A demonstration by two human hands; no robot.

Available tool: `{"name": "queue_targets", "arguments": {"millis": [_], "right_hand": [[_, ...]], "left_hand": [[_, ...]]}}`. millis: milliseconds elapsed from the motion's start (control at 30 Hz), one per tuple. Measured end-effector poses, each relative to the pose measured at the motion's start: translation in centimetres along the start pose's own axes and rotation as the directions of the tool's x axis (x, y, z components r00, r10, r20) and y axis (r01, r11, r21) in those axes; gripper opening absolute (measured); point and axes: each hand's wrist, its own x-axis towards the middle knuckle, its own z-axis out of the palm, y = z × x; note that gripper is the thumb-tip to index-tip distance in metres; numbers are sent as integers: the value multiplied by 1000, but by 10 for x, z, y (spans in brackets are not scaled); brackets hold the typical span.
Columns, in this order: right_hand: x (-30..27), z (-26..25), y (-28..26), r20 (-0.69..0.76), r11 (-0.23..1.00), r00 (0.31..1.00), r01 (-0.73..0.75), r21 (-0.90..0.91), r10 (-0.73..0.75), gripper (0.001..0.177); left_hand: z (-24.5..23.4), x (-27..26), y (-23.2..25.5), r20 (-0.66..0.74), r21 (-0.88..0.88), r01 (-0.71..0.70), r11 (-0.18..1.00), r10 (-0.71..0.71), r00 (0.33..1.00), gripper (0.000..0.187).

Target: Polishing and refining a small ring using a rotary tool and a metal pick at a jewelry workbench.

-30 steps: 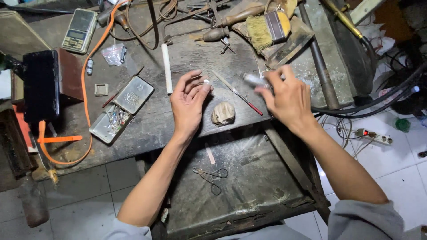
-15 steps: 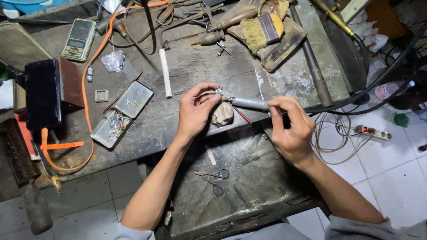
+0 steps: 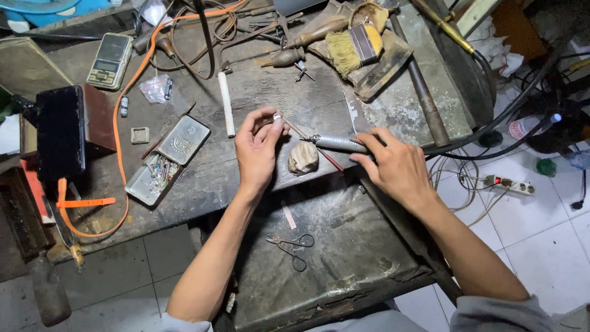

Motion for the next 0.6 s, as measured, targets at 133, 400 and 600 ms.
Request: {"name": "queue_targets", "arguments": {"millis": [133,400,600], "right_hand": [[1,13,14,-29,996,999,38,-87,-41,25],[69,-8,81,-347,978,936,-20,-210,-55,29],[132,12,81,-190,982,979,-101,-158,70,37]], "left_hand": [[2,-2,4,10,10,9,1000,-9,1000,27],[1,1,-2,35,12,52,999,-53,998,28],[1,-3,23,182,110,-14,994,-6,983,24]]}}
